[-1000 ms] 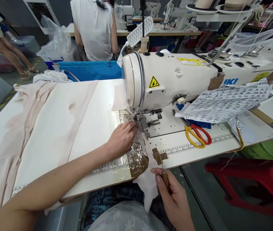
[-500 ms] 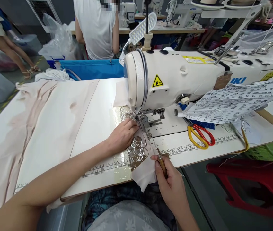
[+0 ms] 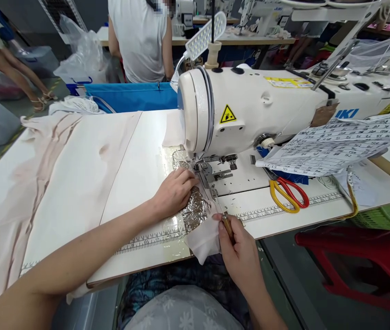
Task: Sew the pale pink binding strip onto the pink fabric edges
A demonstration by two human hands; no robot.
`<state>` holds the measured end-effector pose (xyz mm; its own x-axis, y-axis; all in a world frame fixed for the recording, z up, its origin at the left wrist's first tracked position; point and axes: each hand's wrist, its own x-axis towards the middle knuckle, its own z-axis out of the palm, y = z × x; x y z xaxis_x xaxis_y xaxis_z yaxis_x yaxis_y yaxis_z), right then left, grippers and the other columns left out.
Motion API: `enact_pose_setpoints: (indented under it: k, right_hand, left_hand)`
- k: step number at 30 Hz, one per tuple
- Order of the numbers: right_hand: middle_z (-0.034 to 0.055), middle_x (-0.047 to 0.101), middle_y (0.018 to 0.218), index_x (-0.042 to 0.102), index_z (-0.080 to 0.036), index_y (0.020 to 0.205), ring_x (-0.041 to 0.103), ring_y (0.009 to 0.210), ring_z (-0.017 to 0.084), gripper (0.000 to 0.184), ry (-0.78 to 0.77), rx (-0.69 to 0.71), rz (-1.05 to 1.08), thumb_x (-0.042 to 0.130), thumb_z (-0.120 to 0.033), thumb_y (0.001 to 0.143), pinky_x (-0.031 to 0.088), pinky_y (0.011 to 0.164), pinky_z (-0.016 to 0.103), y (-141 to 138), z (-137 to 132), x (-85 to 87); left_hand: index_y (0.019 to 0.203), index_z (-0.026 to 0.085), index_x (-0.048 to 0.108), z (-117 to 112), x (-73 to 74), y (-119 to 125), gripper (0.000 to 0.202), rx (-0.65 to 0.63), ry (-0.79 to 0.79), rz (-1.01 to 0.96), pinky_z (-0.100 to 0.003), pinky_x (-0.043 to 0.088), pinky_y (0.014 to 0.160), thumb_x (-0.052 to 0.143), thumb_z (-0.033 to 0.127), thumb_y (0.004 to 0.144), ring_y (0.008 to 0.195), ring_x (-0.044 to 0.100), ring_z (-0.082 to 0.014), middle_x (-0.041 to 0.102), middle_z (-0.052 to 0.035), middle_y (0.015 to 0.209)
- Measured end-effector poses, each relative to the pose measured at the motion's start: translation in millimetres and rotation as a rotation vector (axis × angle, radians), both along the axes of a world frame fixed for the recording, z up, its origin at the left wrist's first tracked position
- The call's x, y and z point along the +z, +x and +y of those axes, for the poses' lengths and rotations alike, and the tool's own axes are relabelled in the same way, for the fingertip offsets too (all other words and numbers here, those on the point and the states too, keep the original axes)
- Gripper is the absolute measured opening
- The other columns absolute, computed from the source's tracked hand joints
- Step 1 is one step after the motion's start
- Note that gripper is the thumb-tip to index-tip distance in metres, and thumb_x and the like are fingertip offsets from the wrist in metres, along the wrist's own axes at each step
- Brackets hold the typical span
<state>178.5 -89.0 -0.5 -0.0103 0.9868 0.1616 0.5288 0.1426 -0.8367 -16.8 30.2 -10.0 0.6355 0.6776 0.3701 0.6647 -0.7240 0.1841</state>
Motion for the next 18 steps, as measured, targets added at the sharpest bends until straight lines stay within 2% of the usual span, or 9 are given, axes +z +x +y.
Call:
enact_pose_setpoints:
  k: [2,5,8,11,16,18]
  right_hand:
    - [0.0088,0.075,0.095,0.063,-0.020,0.100,0.071,0.084,0.021,0.024,-0.001,-0.005,-0.007,0.041,-0.030,0.098,0.054,0.067,0.026,-0.8,1.8,-0.9]
    - [0.0086,0.075,0.097,0.062,-0.020,0.101,0.071,0.084,0.022,0.024,0.016,-0.002,-0.025,0.041,-0.029,0.098,0.054,0.068,0.027,-2.7,6.8,-2.4]
    - [0.0073,0.074,0.089,0.061,-0.021,0.096,0.071,0.079,0.022,0.023,0.036,0.013,-0.056,0.039,-0.028,0.098,0.052,0.063,0.027,-4.8,12.3,-3.2]
    - [0.0054,0.073,0.084,0.059,-0.022,0.093,0.071,0.076,0.021,0.023,0.060,0.015,-0.084,0.038,-0.028,0.098,0.051,0.064,0.028,-6.3,16.0,-4.4]
    - [0.0076,0.075,0.099,0.059,-0.021,0.101,0.072,0.085,0.021,0.021,0.079,0.012,-0.078,0.038,-0.027,0.098,0.052,0.070,0.029,-7.2,19.1,-7.2]
    - [0.0082,0.075,0.098,0.059,-0.021,0.100,0.071,0.085,0.022,0.022,0.066,0.010,-0.080,0.038,-0.028,0.098,0.052,0.070,0.029,-7.7,20.8,-7.3]
  left_hand:
    - [0.113,0.016,0.063,1.0,-1.3,-0.6,0.030,-0.013,-0.009,-0.003,-0.040,0.053,0.083,0.038,0.011,0.097,0.099,0.055,-0.0232,0.063,-0.0103,0.109]
    - [0.114,0.013,0.063,2.8,-3.1,-1.1,0.029,-0.014,0.026,0.024,-0.040,0.053,0.082,0.040,0.010,0.095,0.101,0.056,-0.0248,0.063,-0.0122,0.110]
    - [0.116,0.009,0.061,3.3,-3.8,-1.2,0.031,-0.010,0.054,0.025,-0.041,0.053,0.085,0.040,0.009,0.095,0.104,0.056,-0.0261,0.061,-0.0144,0.112]
    - [0.119,0.011,0.060,2.3,-3.0,-1.3,0.031,0.024,0.055,0.013,-0.042,0.053,0.086,0.040,0.010,0.095,0.105,0.055,-0.0263,0.061,-0.0135,0.111]
    - [0.112,0.012,0.061,-0.6,-0.2,-1.7,0.026,-0.015,0.056,-0.040,-0.040,0.053,0.083,0.041,0.011,0.095,0.100,0.055,-0.0240,0.062,-0.0120,0.108]
    - [0.110,0.013,0.062,-1.4,0.0,-1.3,0.024,-0.032,0.041,-0.020,-0.040,0.053,0.082,0.043,0.013,0.095,0.101,0.055,-0.0241,0.062,-0.0117,0.109]
